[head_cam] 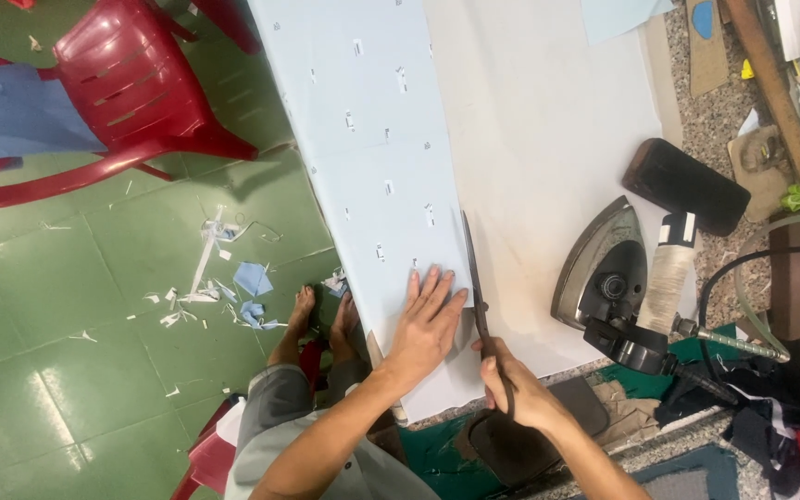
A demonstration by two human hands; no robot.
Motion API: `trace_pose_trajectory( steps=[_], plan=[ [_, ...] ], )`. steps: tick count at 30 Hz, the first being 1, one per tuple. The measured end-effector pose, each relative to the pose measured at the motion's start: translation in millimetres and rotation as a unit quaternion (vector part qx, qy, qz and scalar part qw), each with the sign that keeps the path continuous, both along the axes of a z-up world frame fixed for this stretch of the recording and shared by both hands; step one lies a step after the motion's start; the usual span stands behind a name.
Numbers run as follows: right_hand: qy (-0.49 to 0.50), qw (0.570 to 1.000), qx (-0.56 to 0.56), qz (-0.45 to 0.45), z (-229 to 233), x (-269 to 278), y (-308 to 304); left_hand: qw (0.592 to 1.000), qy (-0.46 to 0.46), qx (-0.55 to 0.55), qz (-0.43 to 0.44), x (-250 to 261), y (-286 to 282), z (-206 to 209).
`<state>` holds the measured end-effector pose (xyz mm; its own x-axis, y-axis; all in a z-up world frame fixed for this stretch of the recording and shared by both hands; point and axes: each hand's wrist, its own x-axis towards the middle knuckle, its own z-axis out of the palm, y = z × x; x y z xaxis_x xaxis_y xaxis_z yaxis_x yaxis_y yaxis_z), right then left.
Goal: The person irons a light blue fabric piece on a white table, then uses scissors to cut along the edges. They repeat this process with another fabric piece, ironing and cutting it before placing the finished pieces aside.
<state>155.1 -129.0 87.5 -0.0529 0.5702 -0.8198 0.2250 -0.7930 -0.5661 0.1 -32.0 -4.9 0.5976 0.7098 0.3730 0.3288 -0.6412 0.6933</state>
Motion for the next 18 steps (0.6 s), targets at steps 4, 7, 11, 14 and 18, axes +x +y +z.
trace_pose_trajectory(
  steps=[4, 7, 11, 14, 18],
  plan=[
    [-0.06, 0.997, -0.016, 0.04, 7, -1, 25, 0.999, -0.028, -0.02, -0.006, -2, -2, -1],
    [-0.07, 0.997, 0.027, 0.024, -3, 3, 29, 0.999, -0.032, -0.03, 0.022, 1, -3, 1],
    [-0.075, 0.995, 0.059, 0.017, -10, 2, 34, 0.997, -0.035, -0.044, 0.054, 2, -4, 2],
    [-0.083, 0.995, 0.051, 0.005, -16, 4, 34, 0.997, -0.026, -0.046, 0.049, 2, -3, 1],
    [-0.069, 0.996, 0.049, -0.002, -14, 5, 35, 0.997, -0.032, -0.057, 0.05, 1, -2, 5]
  ],
)
